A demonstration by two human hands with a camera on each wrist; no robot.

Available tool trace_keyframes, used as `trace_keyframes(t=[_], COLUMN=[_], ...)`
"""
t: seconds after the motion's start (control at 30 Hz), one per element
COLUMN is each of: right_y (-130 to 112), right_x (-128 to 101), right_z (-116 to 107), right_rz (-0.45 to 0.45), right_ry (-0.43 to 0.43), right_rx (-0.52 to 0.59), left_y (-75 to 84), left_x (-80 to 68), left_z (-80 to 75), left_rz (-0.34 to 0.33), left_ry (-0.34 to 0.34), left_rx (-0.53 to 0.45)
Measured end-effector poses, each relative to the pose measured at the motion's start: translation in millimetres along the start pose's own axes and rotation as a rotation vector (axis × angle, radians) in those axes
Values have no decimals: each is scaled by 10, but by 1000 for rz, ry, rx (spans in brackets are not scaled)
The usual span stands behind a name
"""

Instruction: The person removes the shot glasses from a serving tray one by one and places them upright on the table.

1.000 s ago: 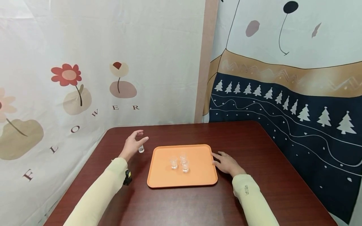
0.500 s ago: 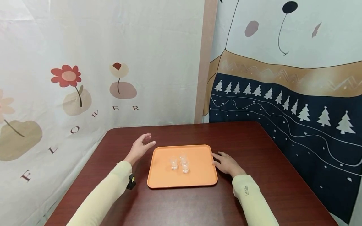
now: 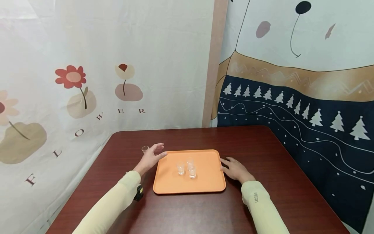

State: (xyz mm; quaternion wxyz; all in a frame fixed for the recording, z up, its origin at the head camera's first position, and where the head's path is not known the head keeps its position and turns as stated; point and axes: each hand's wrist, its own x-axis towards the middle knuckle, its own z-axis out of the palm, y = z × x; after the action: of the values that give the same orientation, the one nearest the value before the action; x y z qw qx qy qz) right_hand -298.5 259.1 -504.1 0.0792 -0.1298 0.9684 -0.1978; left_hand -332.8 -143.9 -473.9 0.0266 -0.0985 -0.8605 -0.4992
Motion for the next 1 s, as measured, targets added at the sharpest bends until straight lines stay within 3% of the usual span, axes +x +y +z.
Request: trace_keyframes(t=[0.5,1.0], right_y=[-5,2], right_x=[-6,-11], right_z=[7,6], right_rz=[13,0], right_ry=[-1,10], right_rx=[7,10], left_y=[48,7], left_x=[-146,-242], left_z=[329,462], left_rz=[34,83], left_ry=[-91,-192], left_rx=[-3,-29])
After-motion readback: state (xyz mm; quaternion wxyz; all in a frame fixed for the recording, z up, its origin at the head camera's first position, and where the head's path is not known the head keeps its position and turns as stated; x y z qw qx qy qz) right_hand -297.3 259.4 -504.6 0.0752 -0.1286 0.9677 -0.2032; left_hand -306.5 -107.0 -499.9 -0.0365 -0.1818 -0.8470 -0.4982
